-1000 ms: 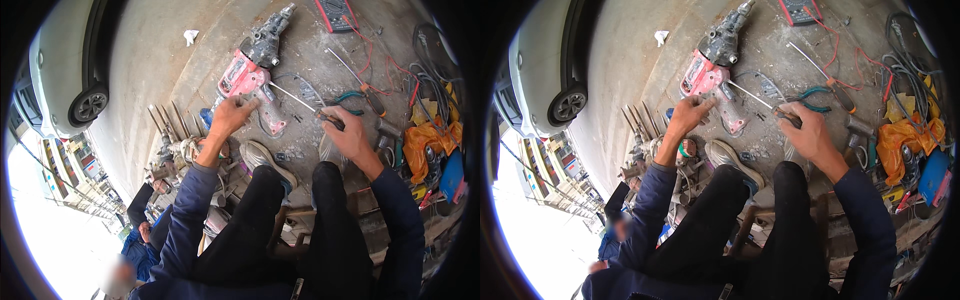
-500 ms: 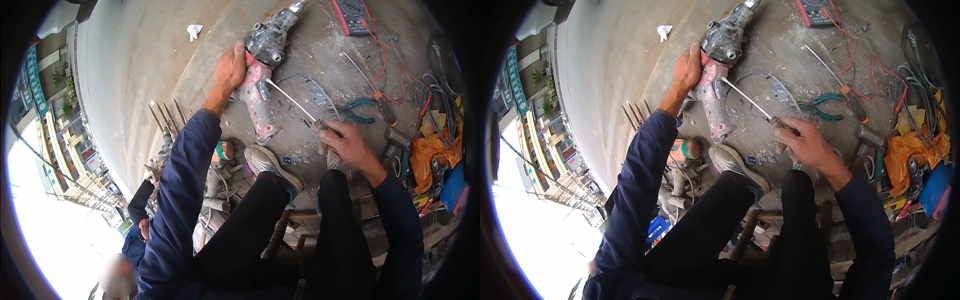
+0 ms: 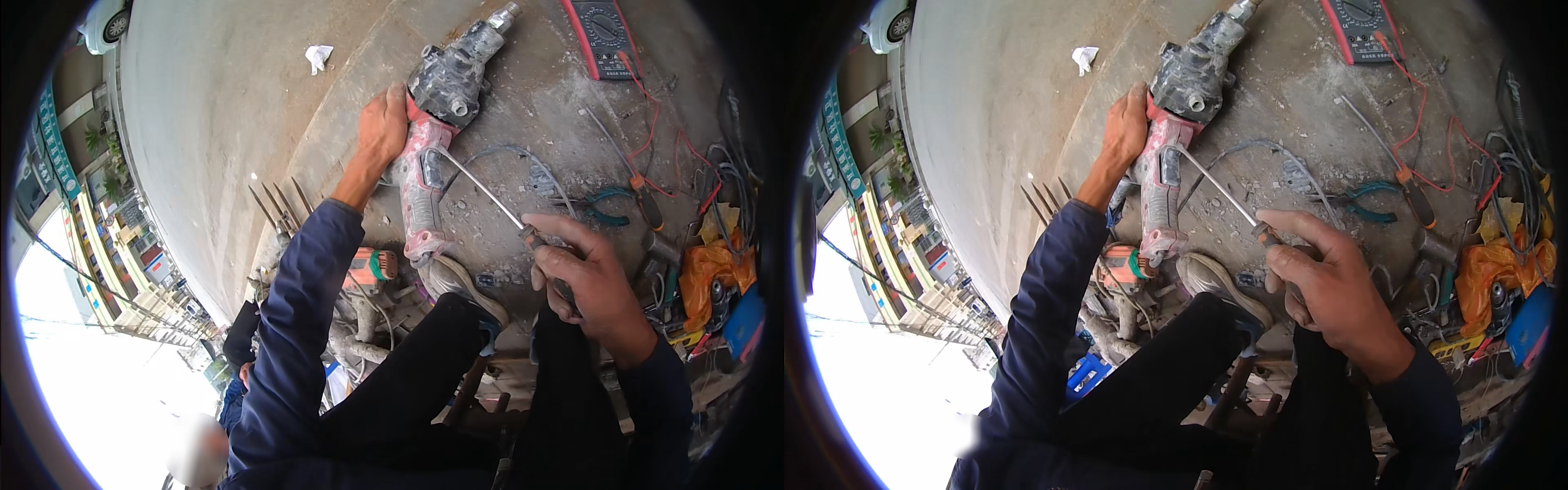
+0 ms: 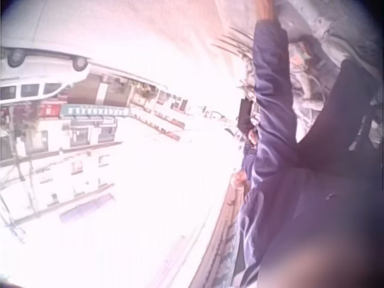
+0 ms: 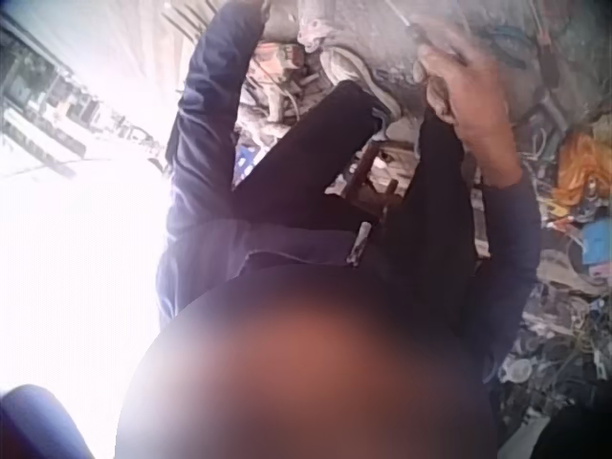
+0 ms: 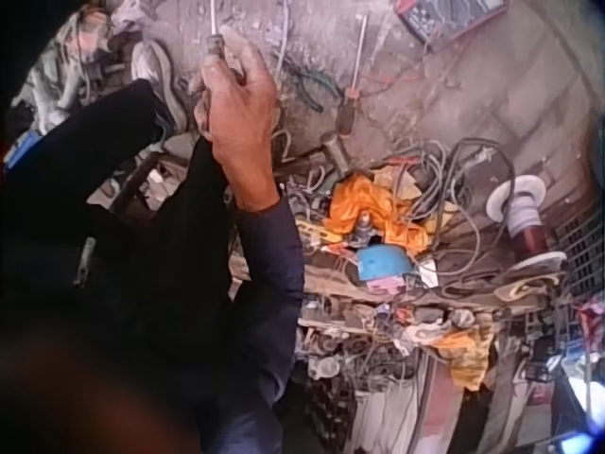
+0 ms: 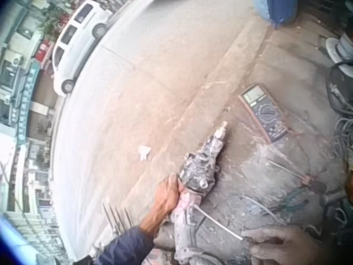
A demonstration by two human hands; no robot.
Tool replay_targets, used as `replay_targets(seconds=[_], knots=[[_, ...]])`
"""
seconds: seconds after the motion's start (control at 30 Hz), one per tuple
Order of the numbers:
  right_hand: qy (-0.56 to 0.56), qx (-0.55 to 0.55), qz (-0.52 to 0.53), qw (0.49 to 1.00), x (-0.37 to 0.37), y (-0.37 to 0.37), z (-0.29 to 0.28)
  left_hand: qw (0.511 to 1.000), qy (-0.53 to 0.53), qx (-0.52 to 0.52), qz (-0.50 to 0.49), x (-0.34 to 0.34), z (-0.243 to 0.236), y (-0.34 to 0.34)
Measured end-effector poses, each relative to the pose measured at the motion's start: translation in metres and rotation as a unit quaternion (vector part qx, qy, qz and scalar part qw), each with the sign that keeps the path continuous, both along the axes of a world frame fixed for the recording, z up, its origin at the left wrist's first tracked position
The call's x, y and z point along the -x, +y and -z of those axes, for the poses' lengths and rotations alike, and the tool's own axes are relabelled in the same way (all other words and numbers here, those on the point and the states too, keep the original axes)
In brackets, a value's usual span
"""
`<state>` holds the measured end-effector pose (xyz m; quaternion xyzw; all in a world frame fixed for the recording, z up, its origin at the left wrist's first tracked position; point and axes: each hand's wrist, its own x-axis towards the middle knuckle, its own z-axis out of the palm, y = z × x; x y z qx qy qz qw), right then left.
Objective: The person disassembles a red and white power drill, removes the casing, and uses a multimeter to test internal components. They manipulate wires and internal parts with pliers and a screwdriver, then reassemble the casing.
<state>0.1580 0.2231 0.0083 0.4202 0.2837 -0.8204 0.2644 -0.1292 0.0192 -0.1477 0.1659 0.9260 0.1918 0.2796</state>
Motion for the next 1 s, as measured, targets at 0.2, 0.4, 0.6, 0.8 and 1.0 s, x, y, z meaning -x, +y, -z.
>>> replay_targets(seconds=[0.2,0.4,0.6,0.8,1.0], knots=[[0.062,-0.159,-0.07,0.983,0.005,-0.012,0.004,1.0,-0.022,0.007,0.018,0.008,0.0,0.001],[-0.069,0.035,0.03,0.997,0.021,-0.008,-0.01,1.0,-0.013,0.001,0.01,0.003,0.0,-0.001],[0.108,-0.321,-0.095,0.936,0.016,-0.039,0.021,0.999,-0.024,-0.026,0.019,-0.002,-0.001,-0.004],[0.043,-0.106,-0.006,0.993,0.015,-0.029,0.026,0.997,-0.029,-0.065,0.016,0.001,-0.002,-0.004],[-0.007,-0.036,0.014,0.999,0.01,-0.029,0.028,0.996,-0.016,-0.087,-0.005,-0.005,-0.007,-0.003]])
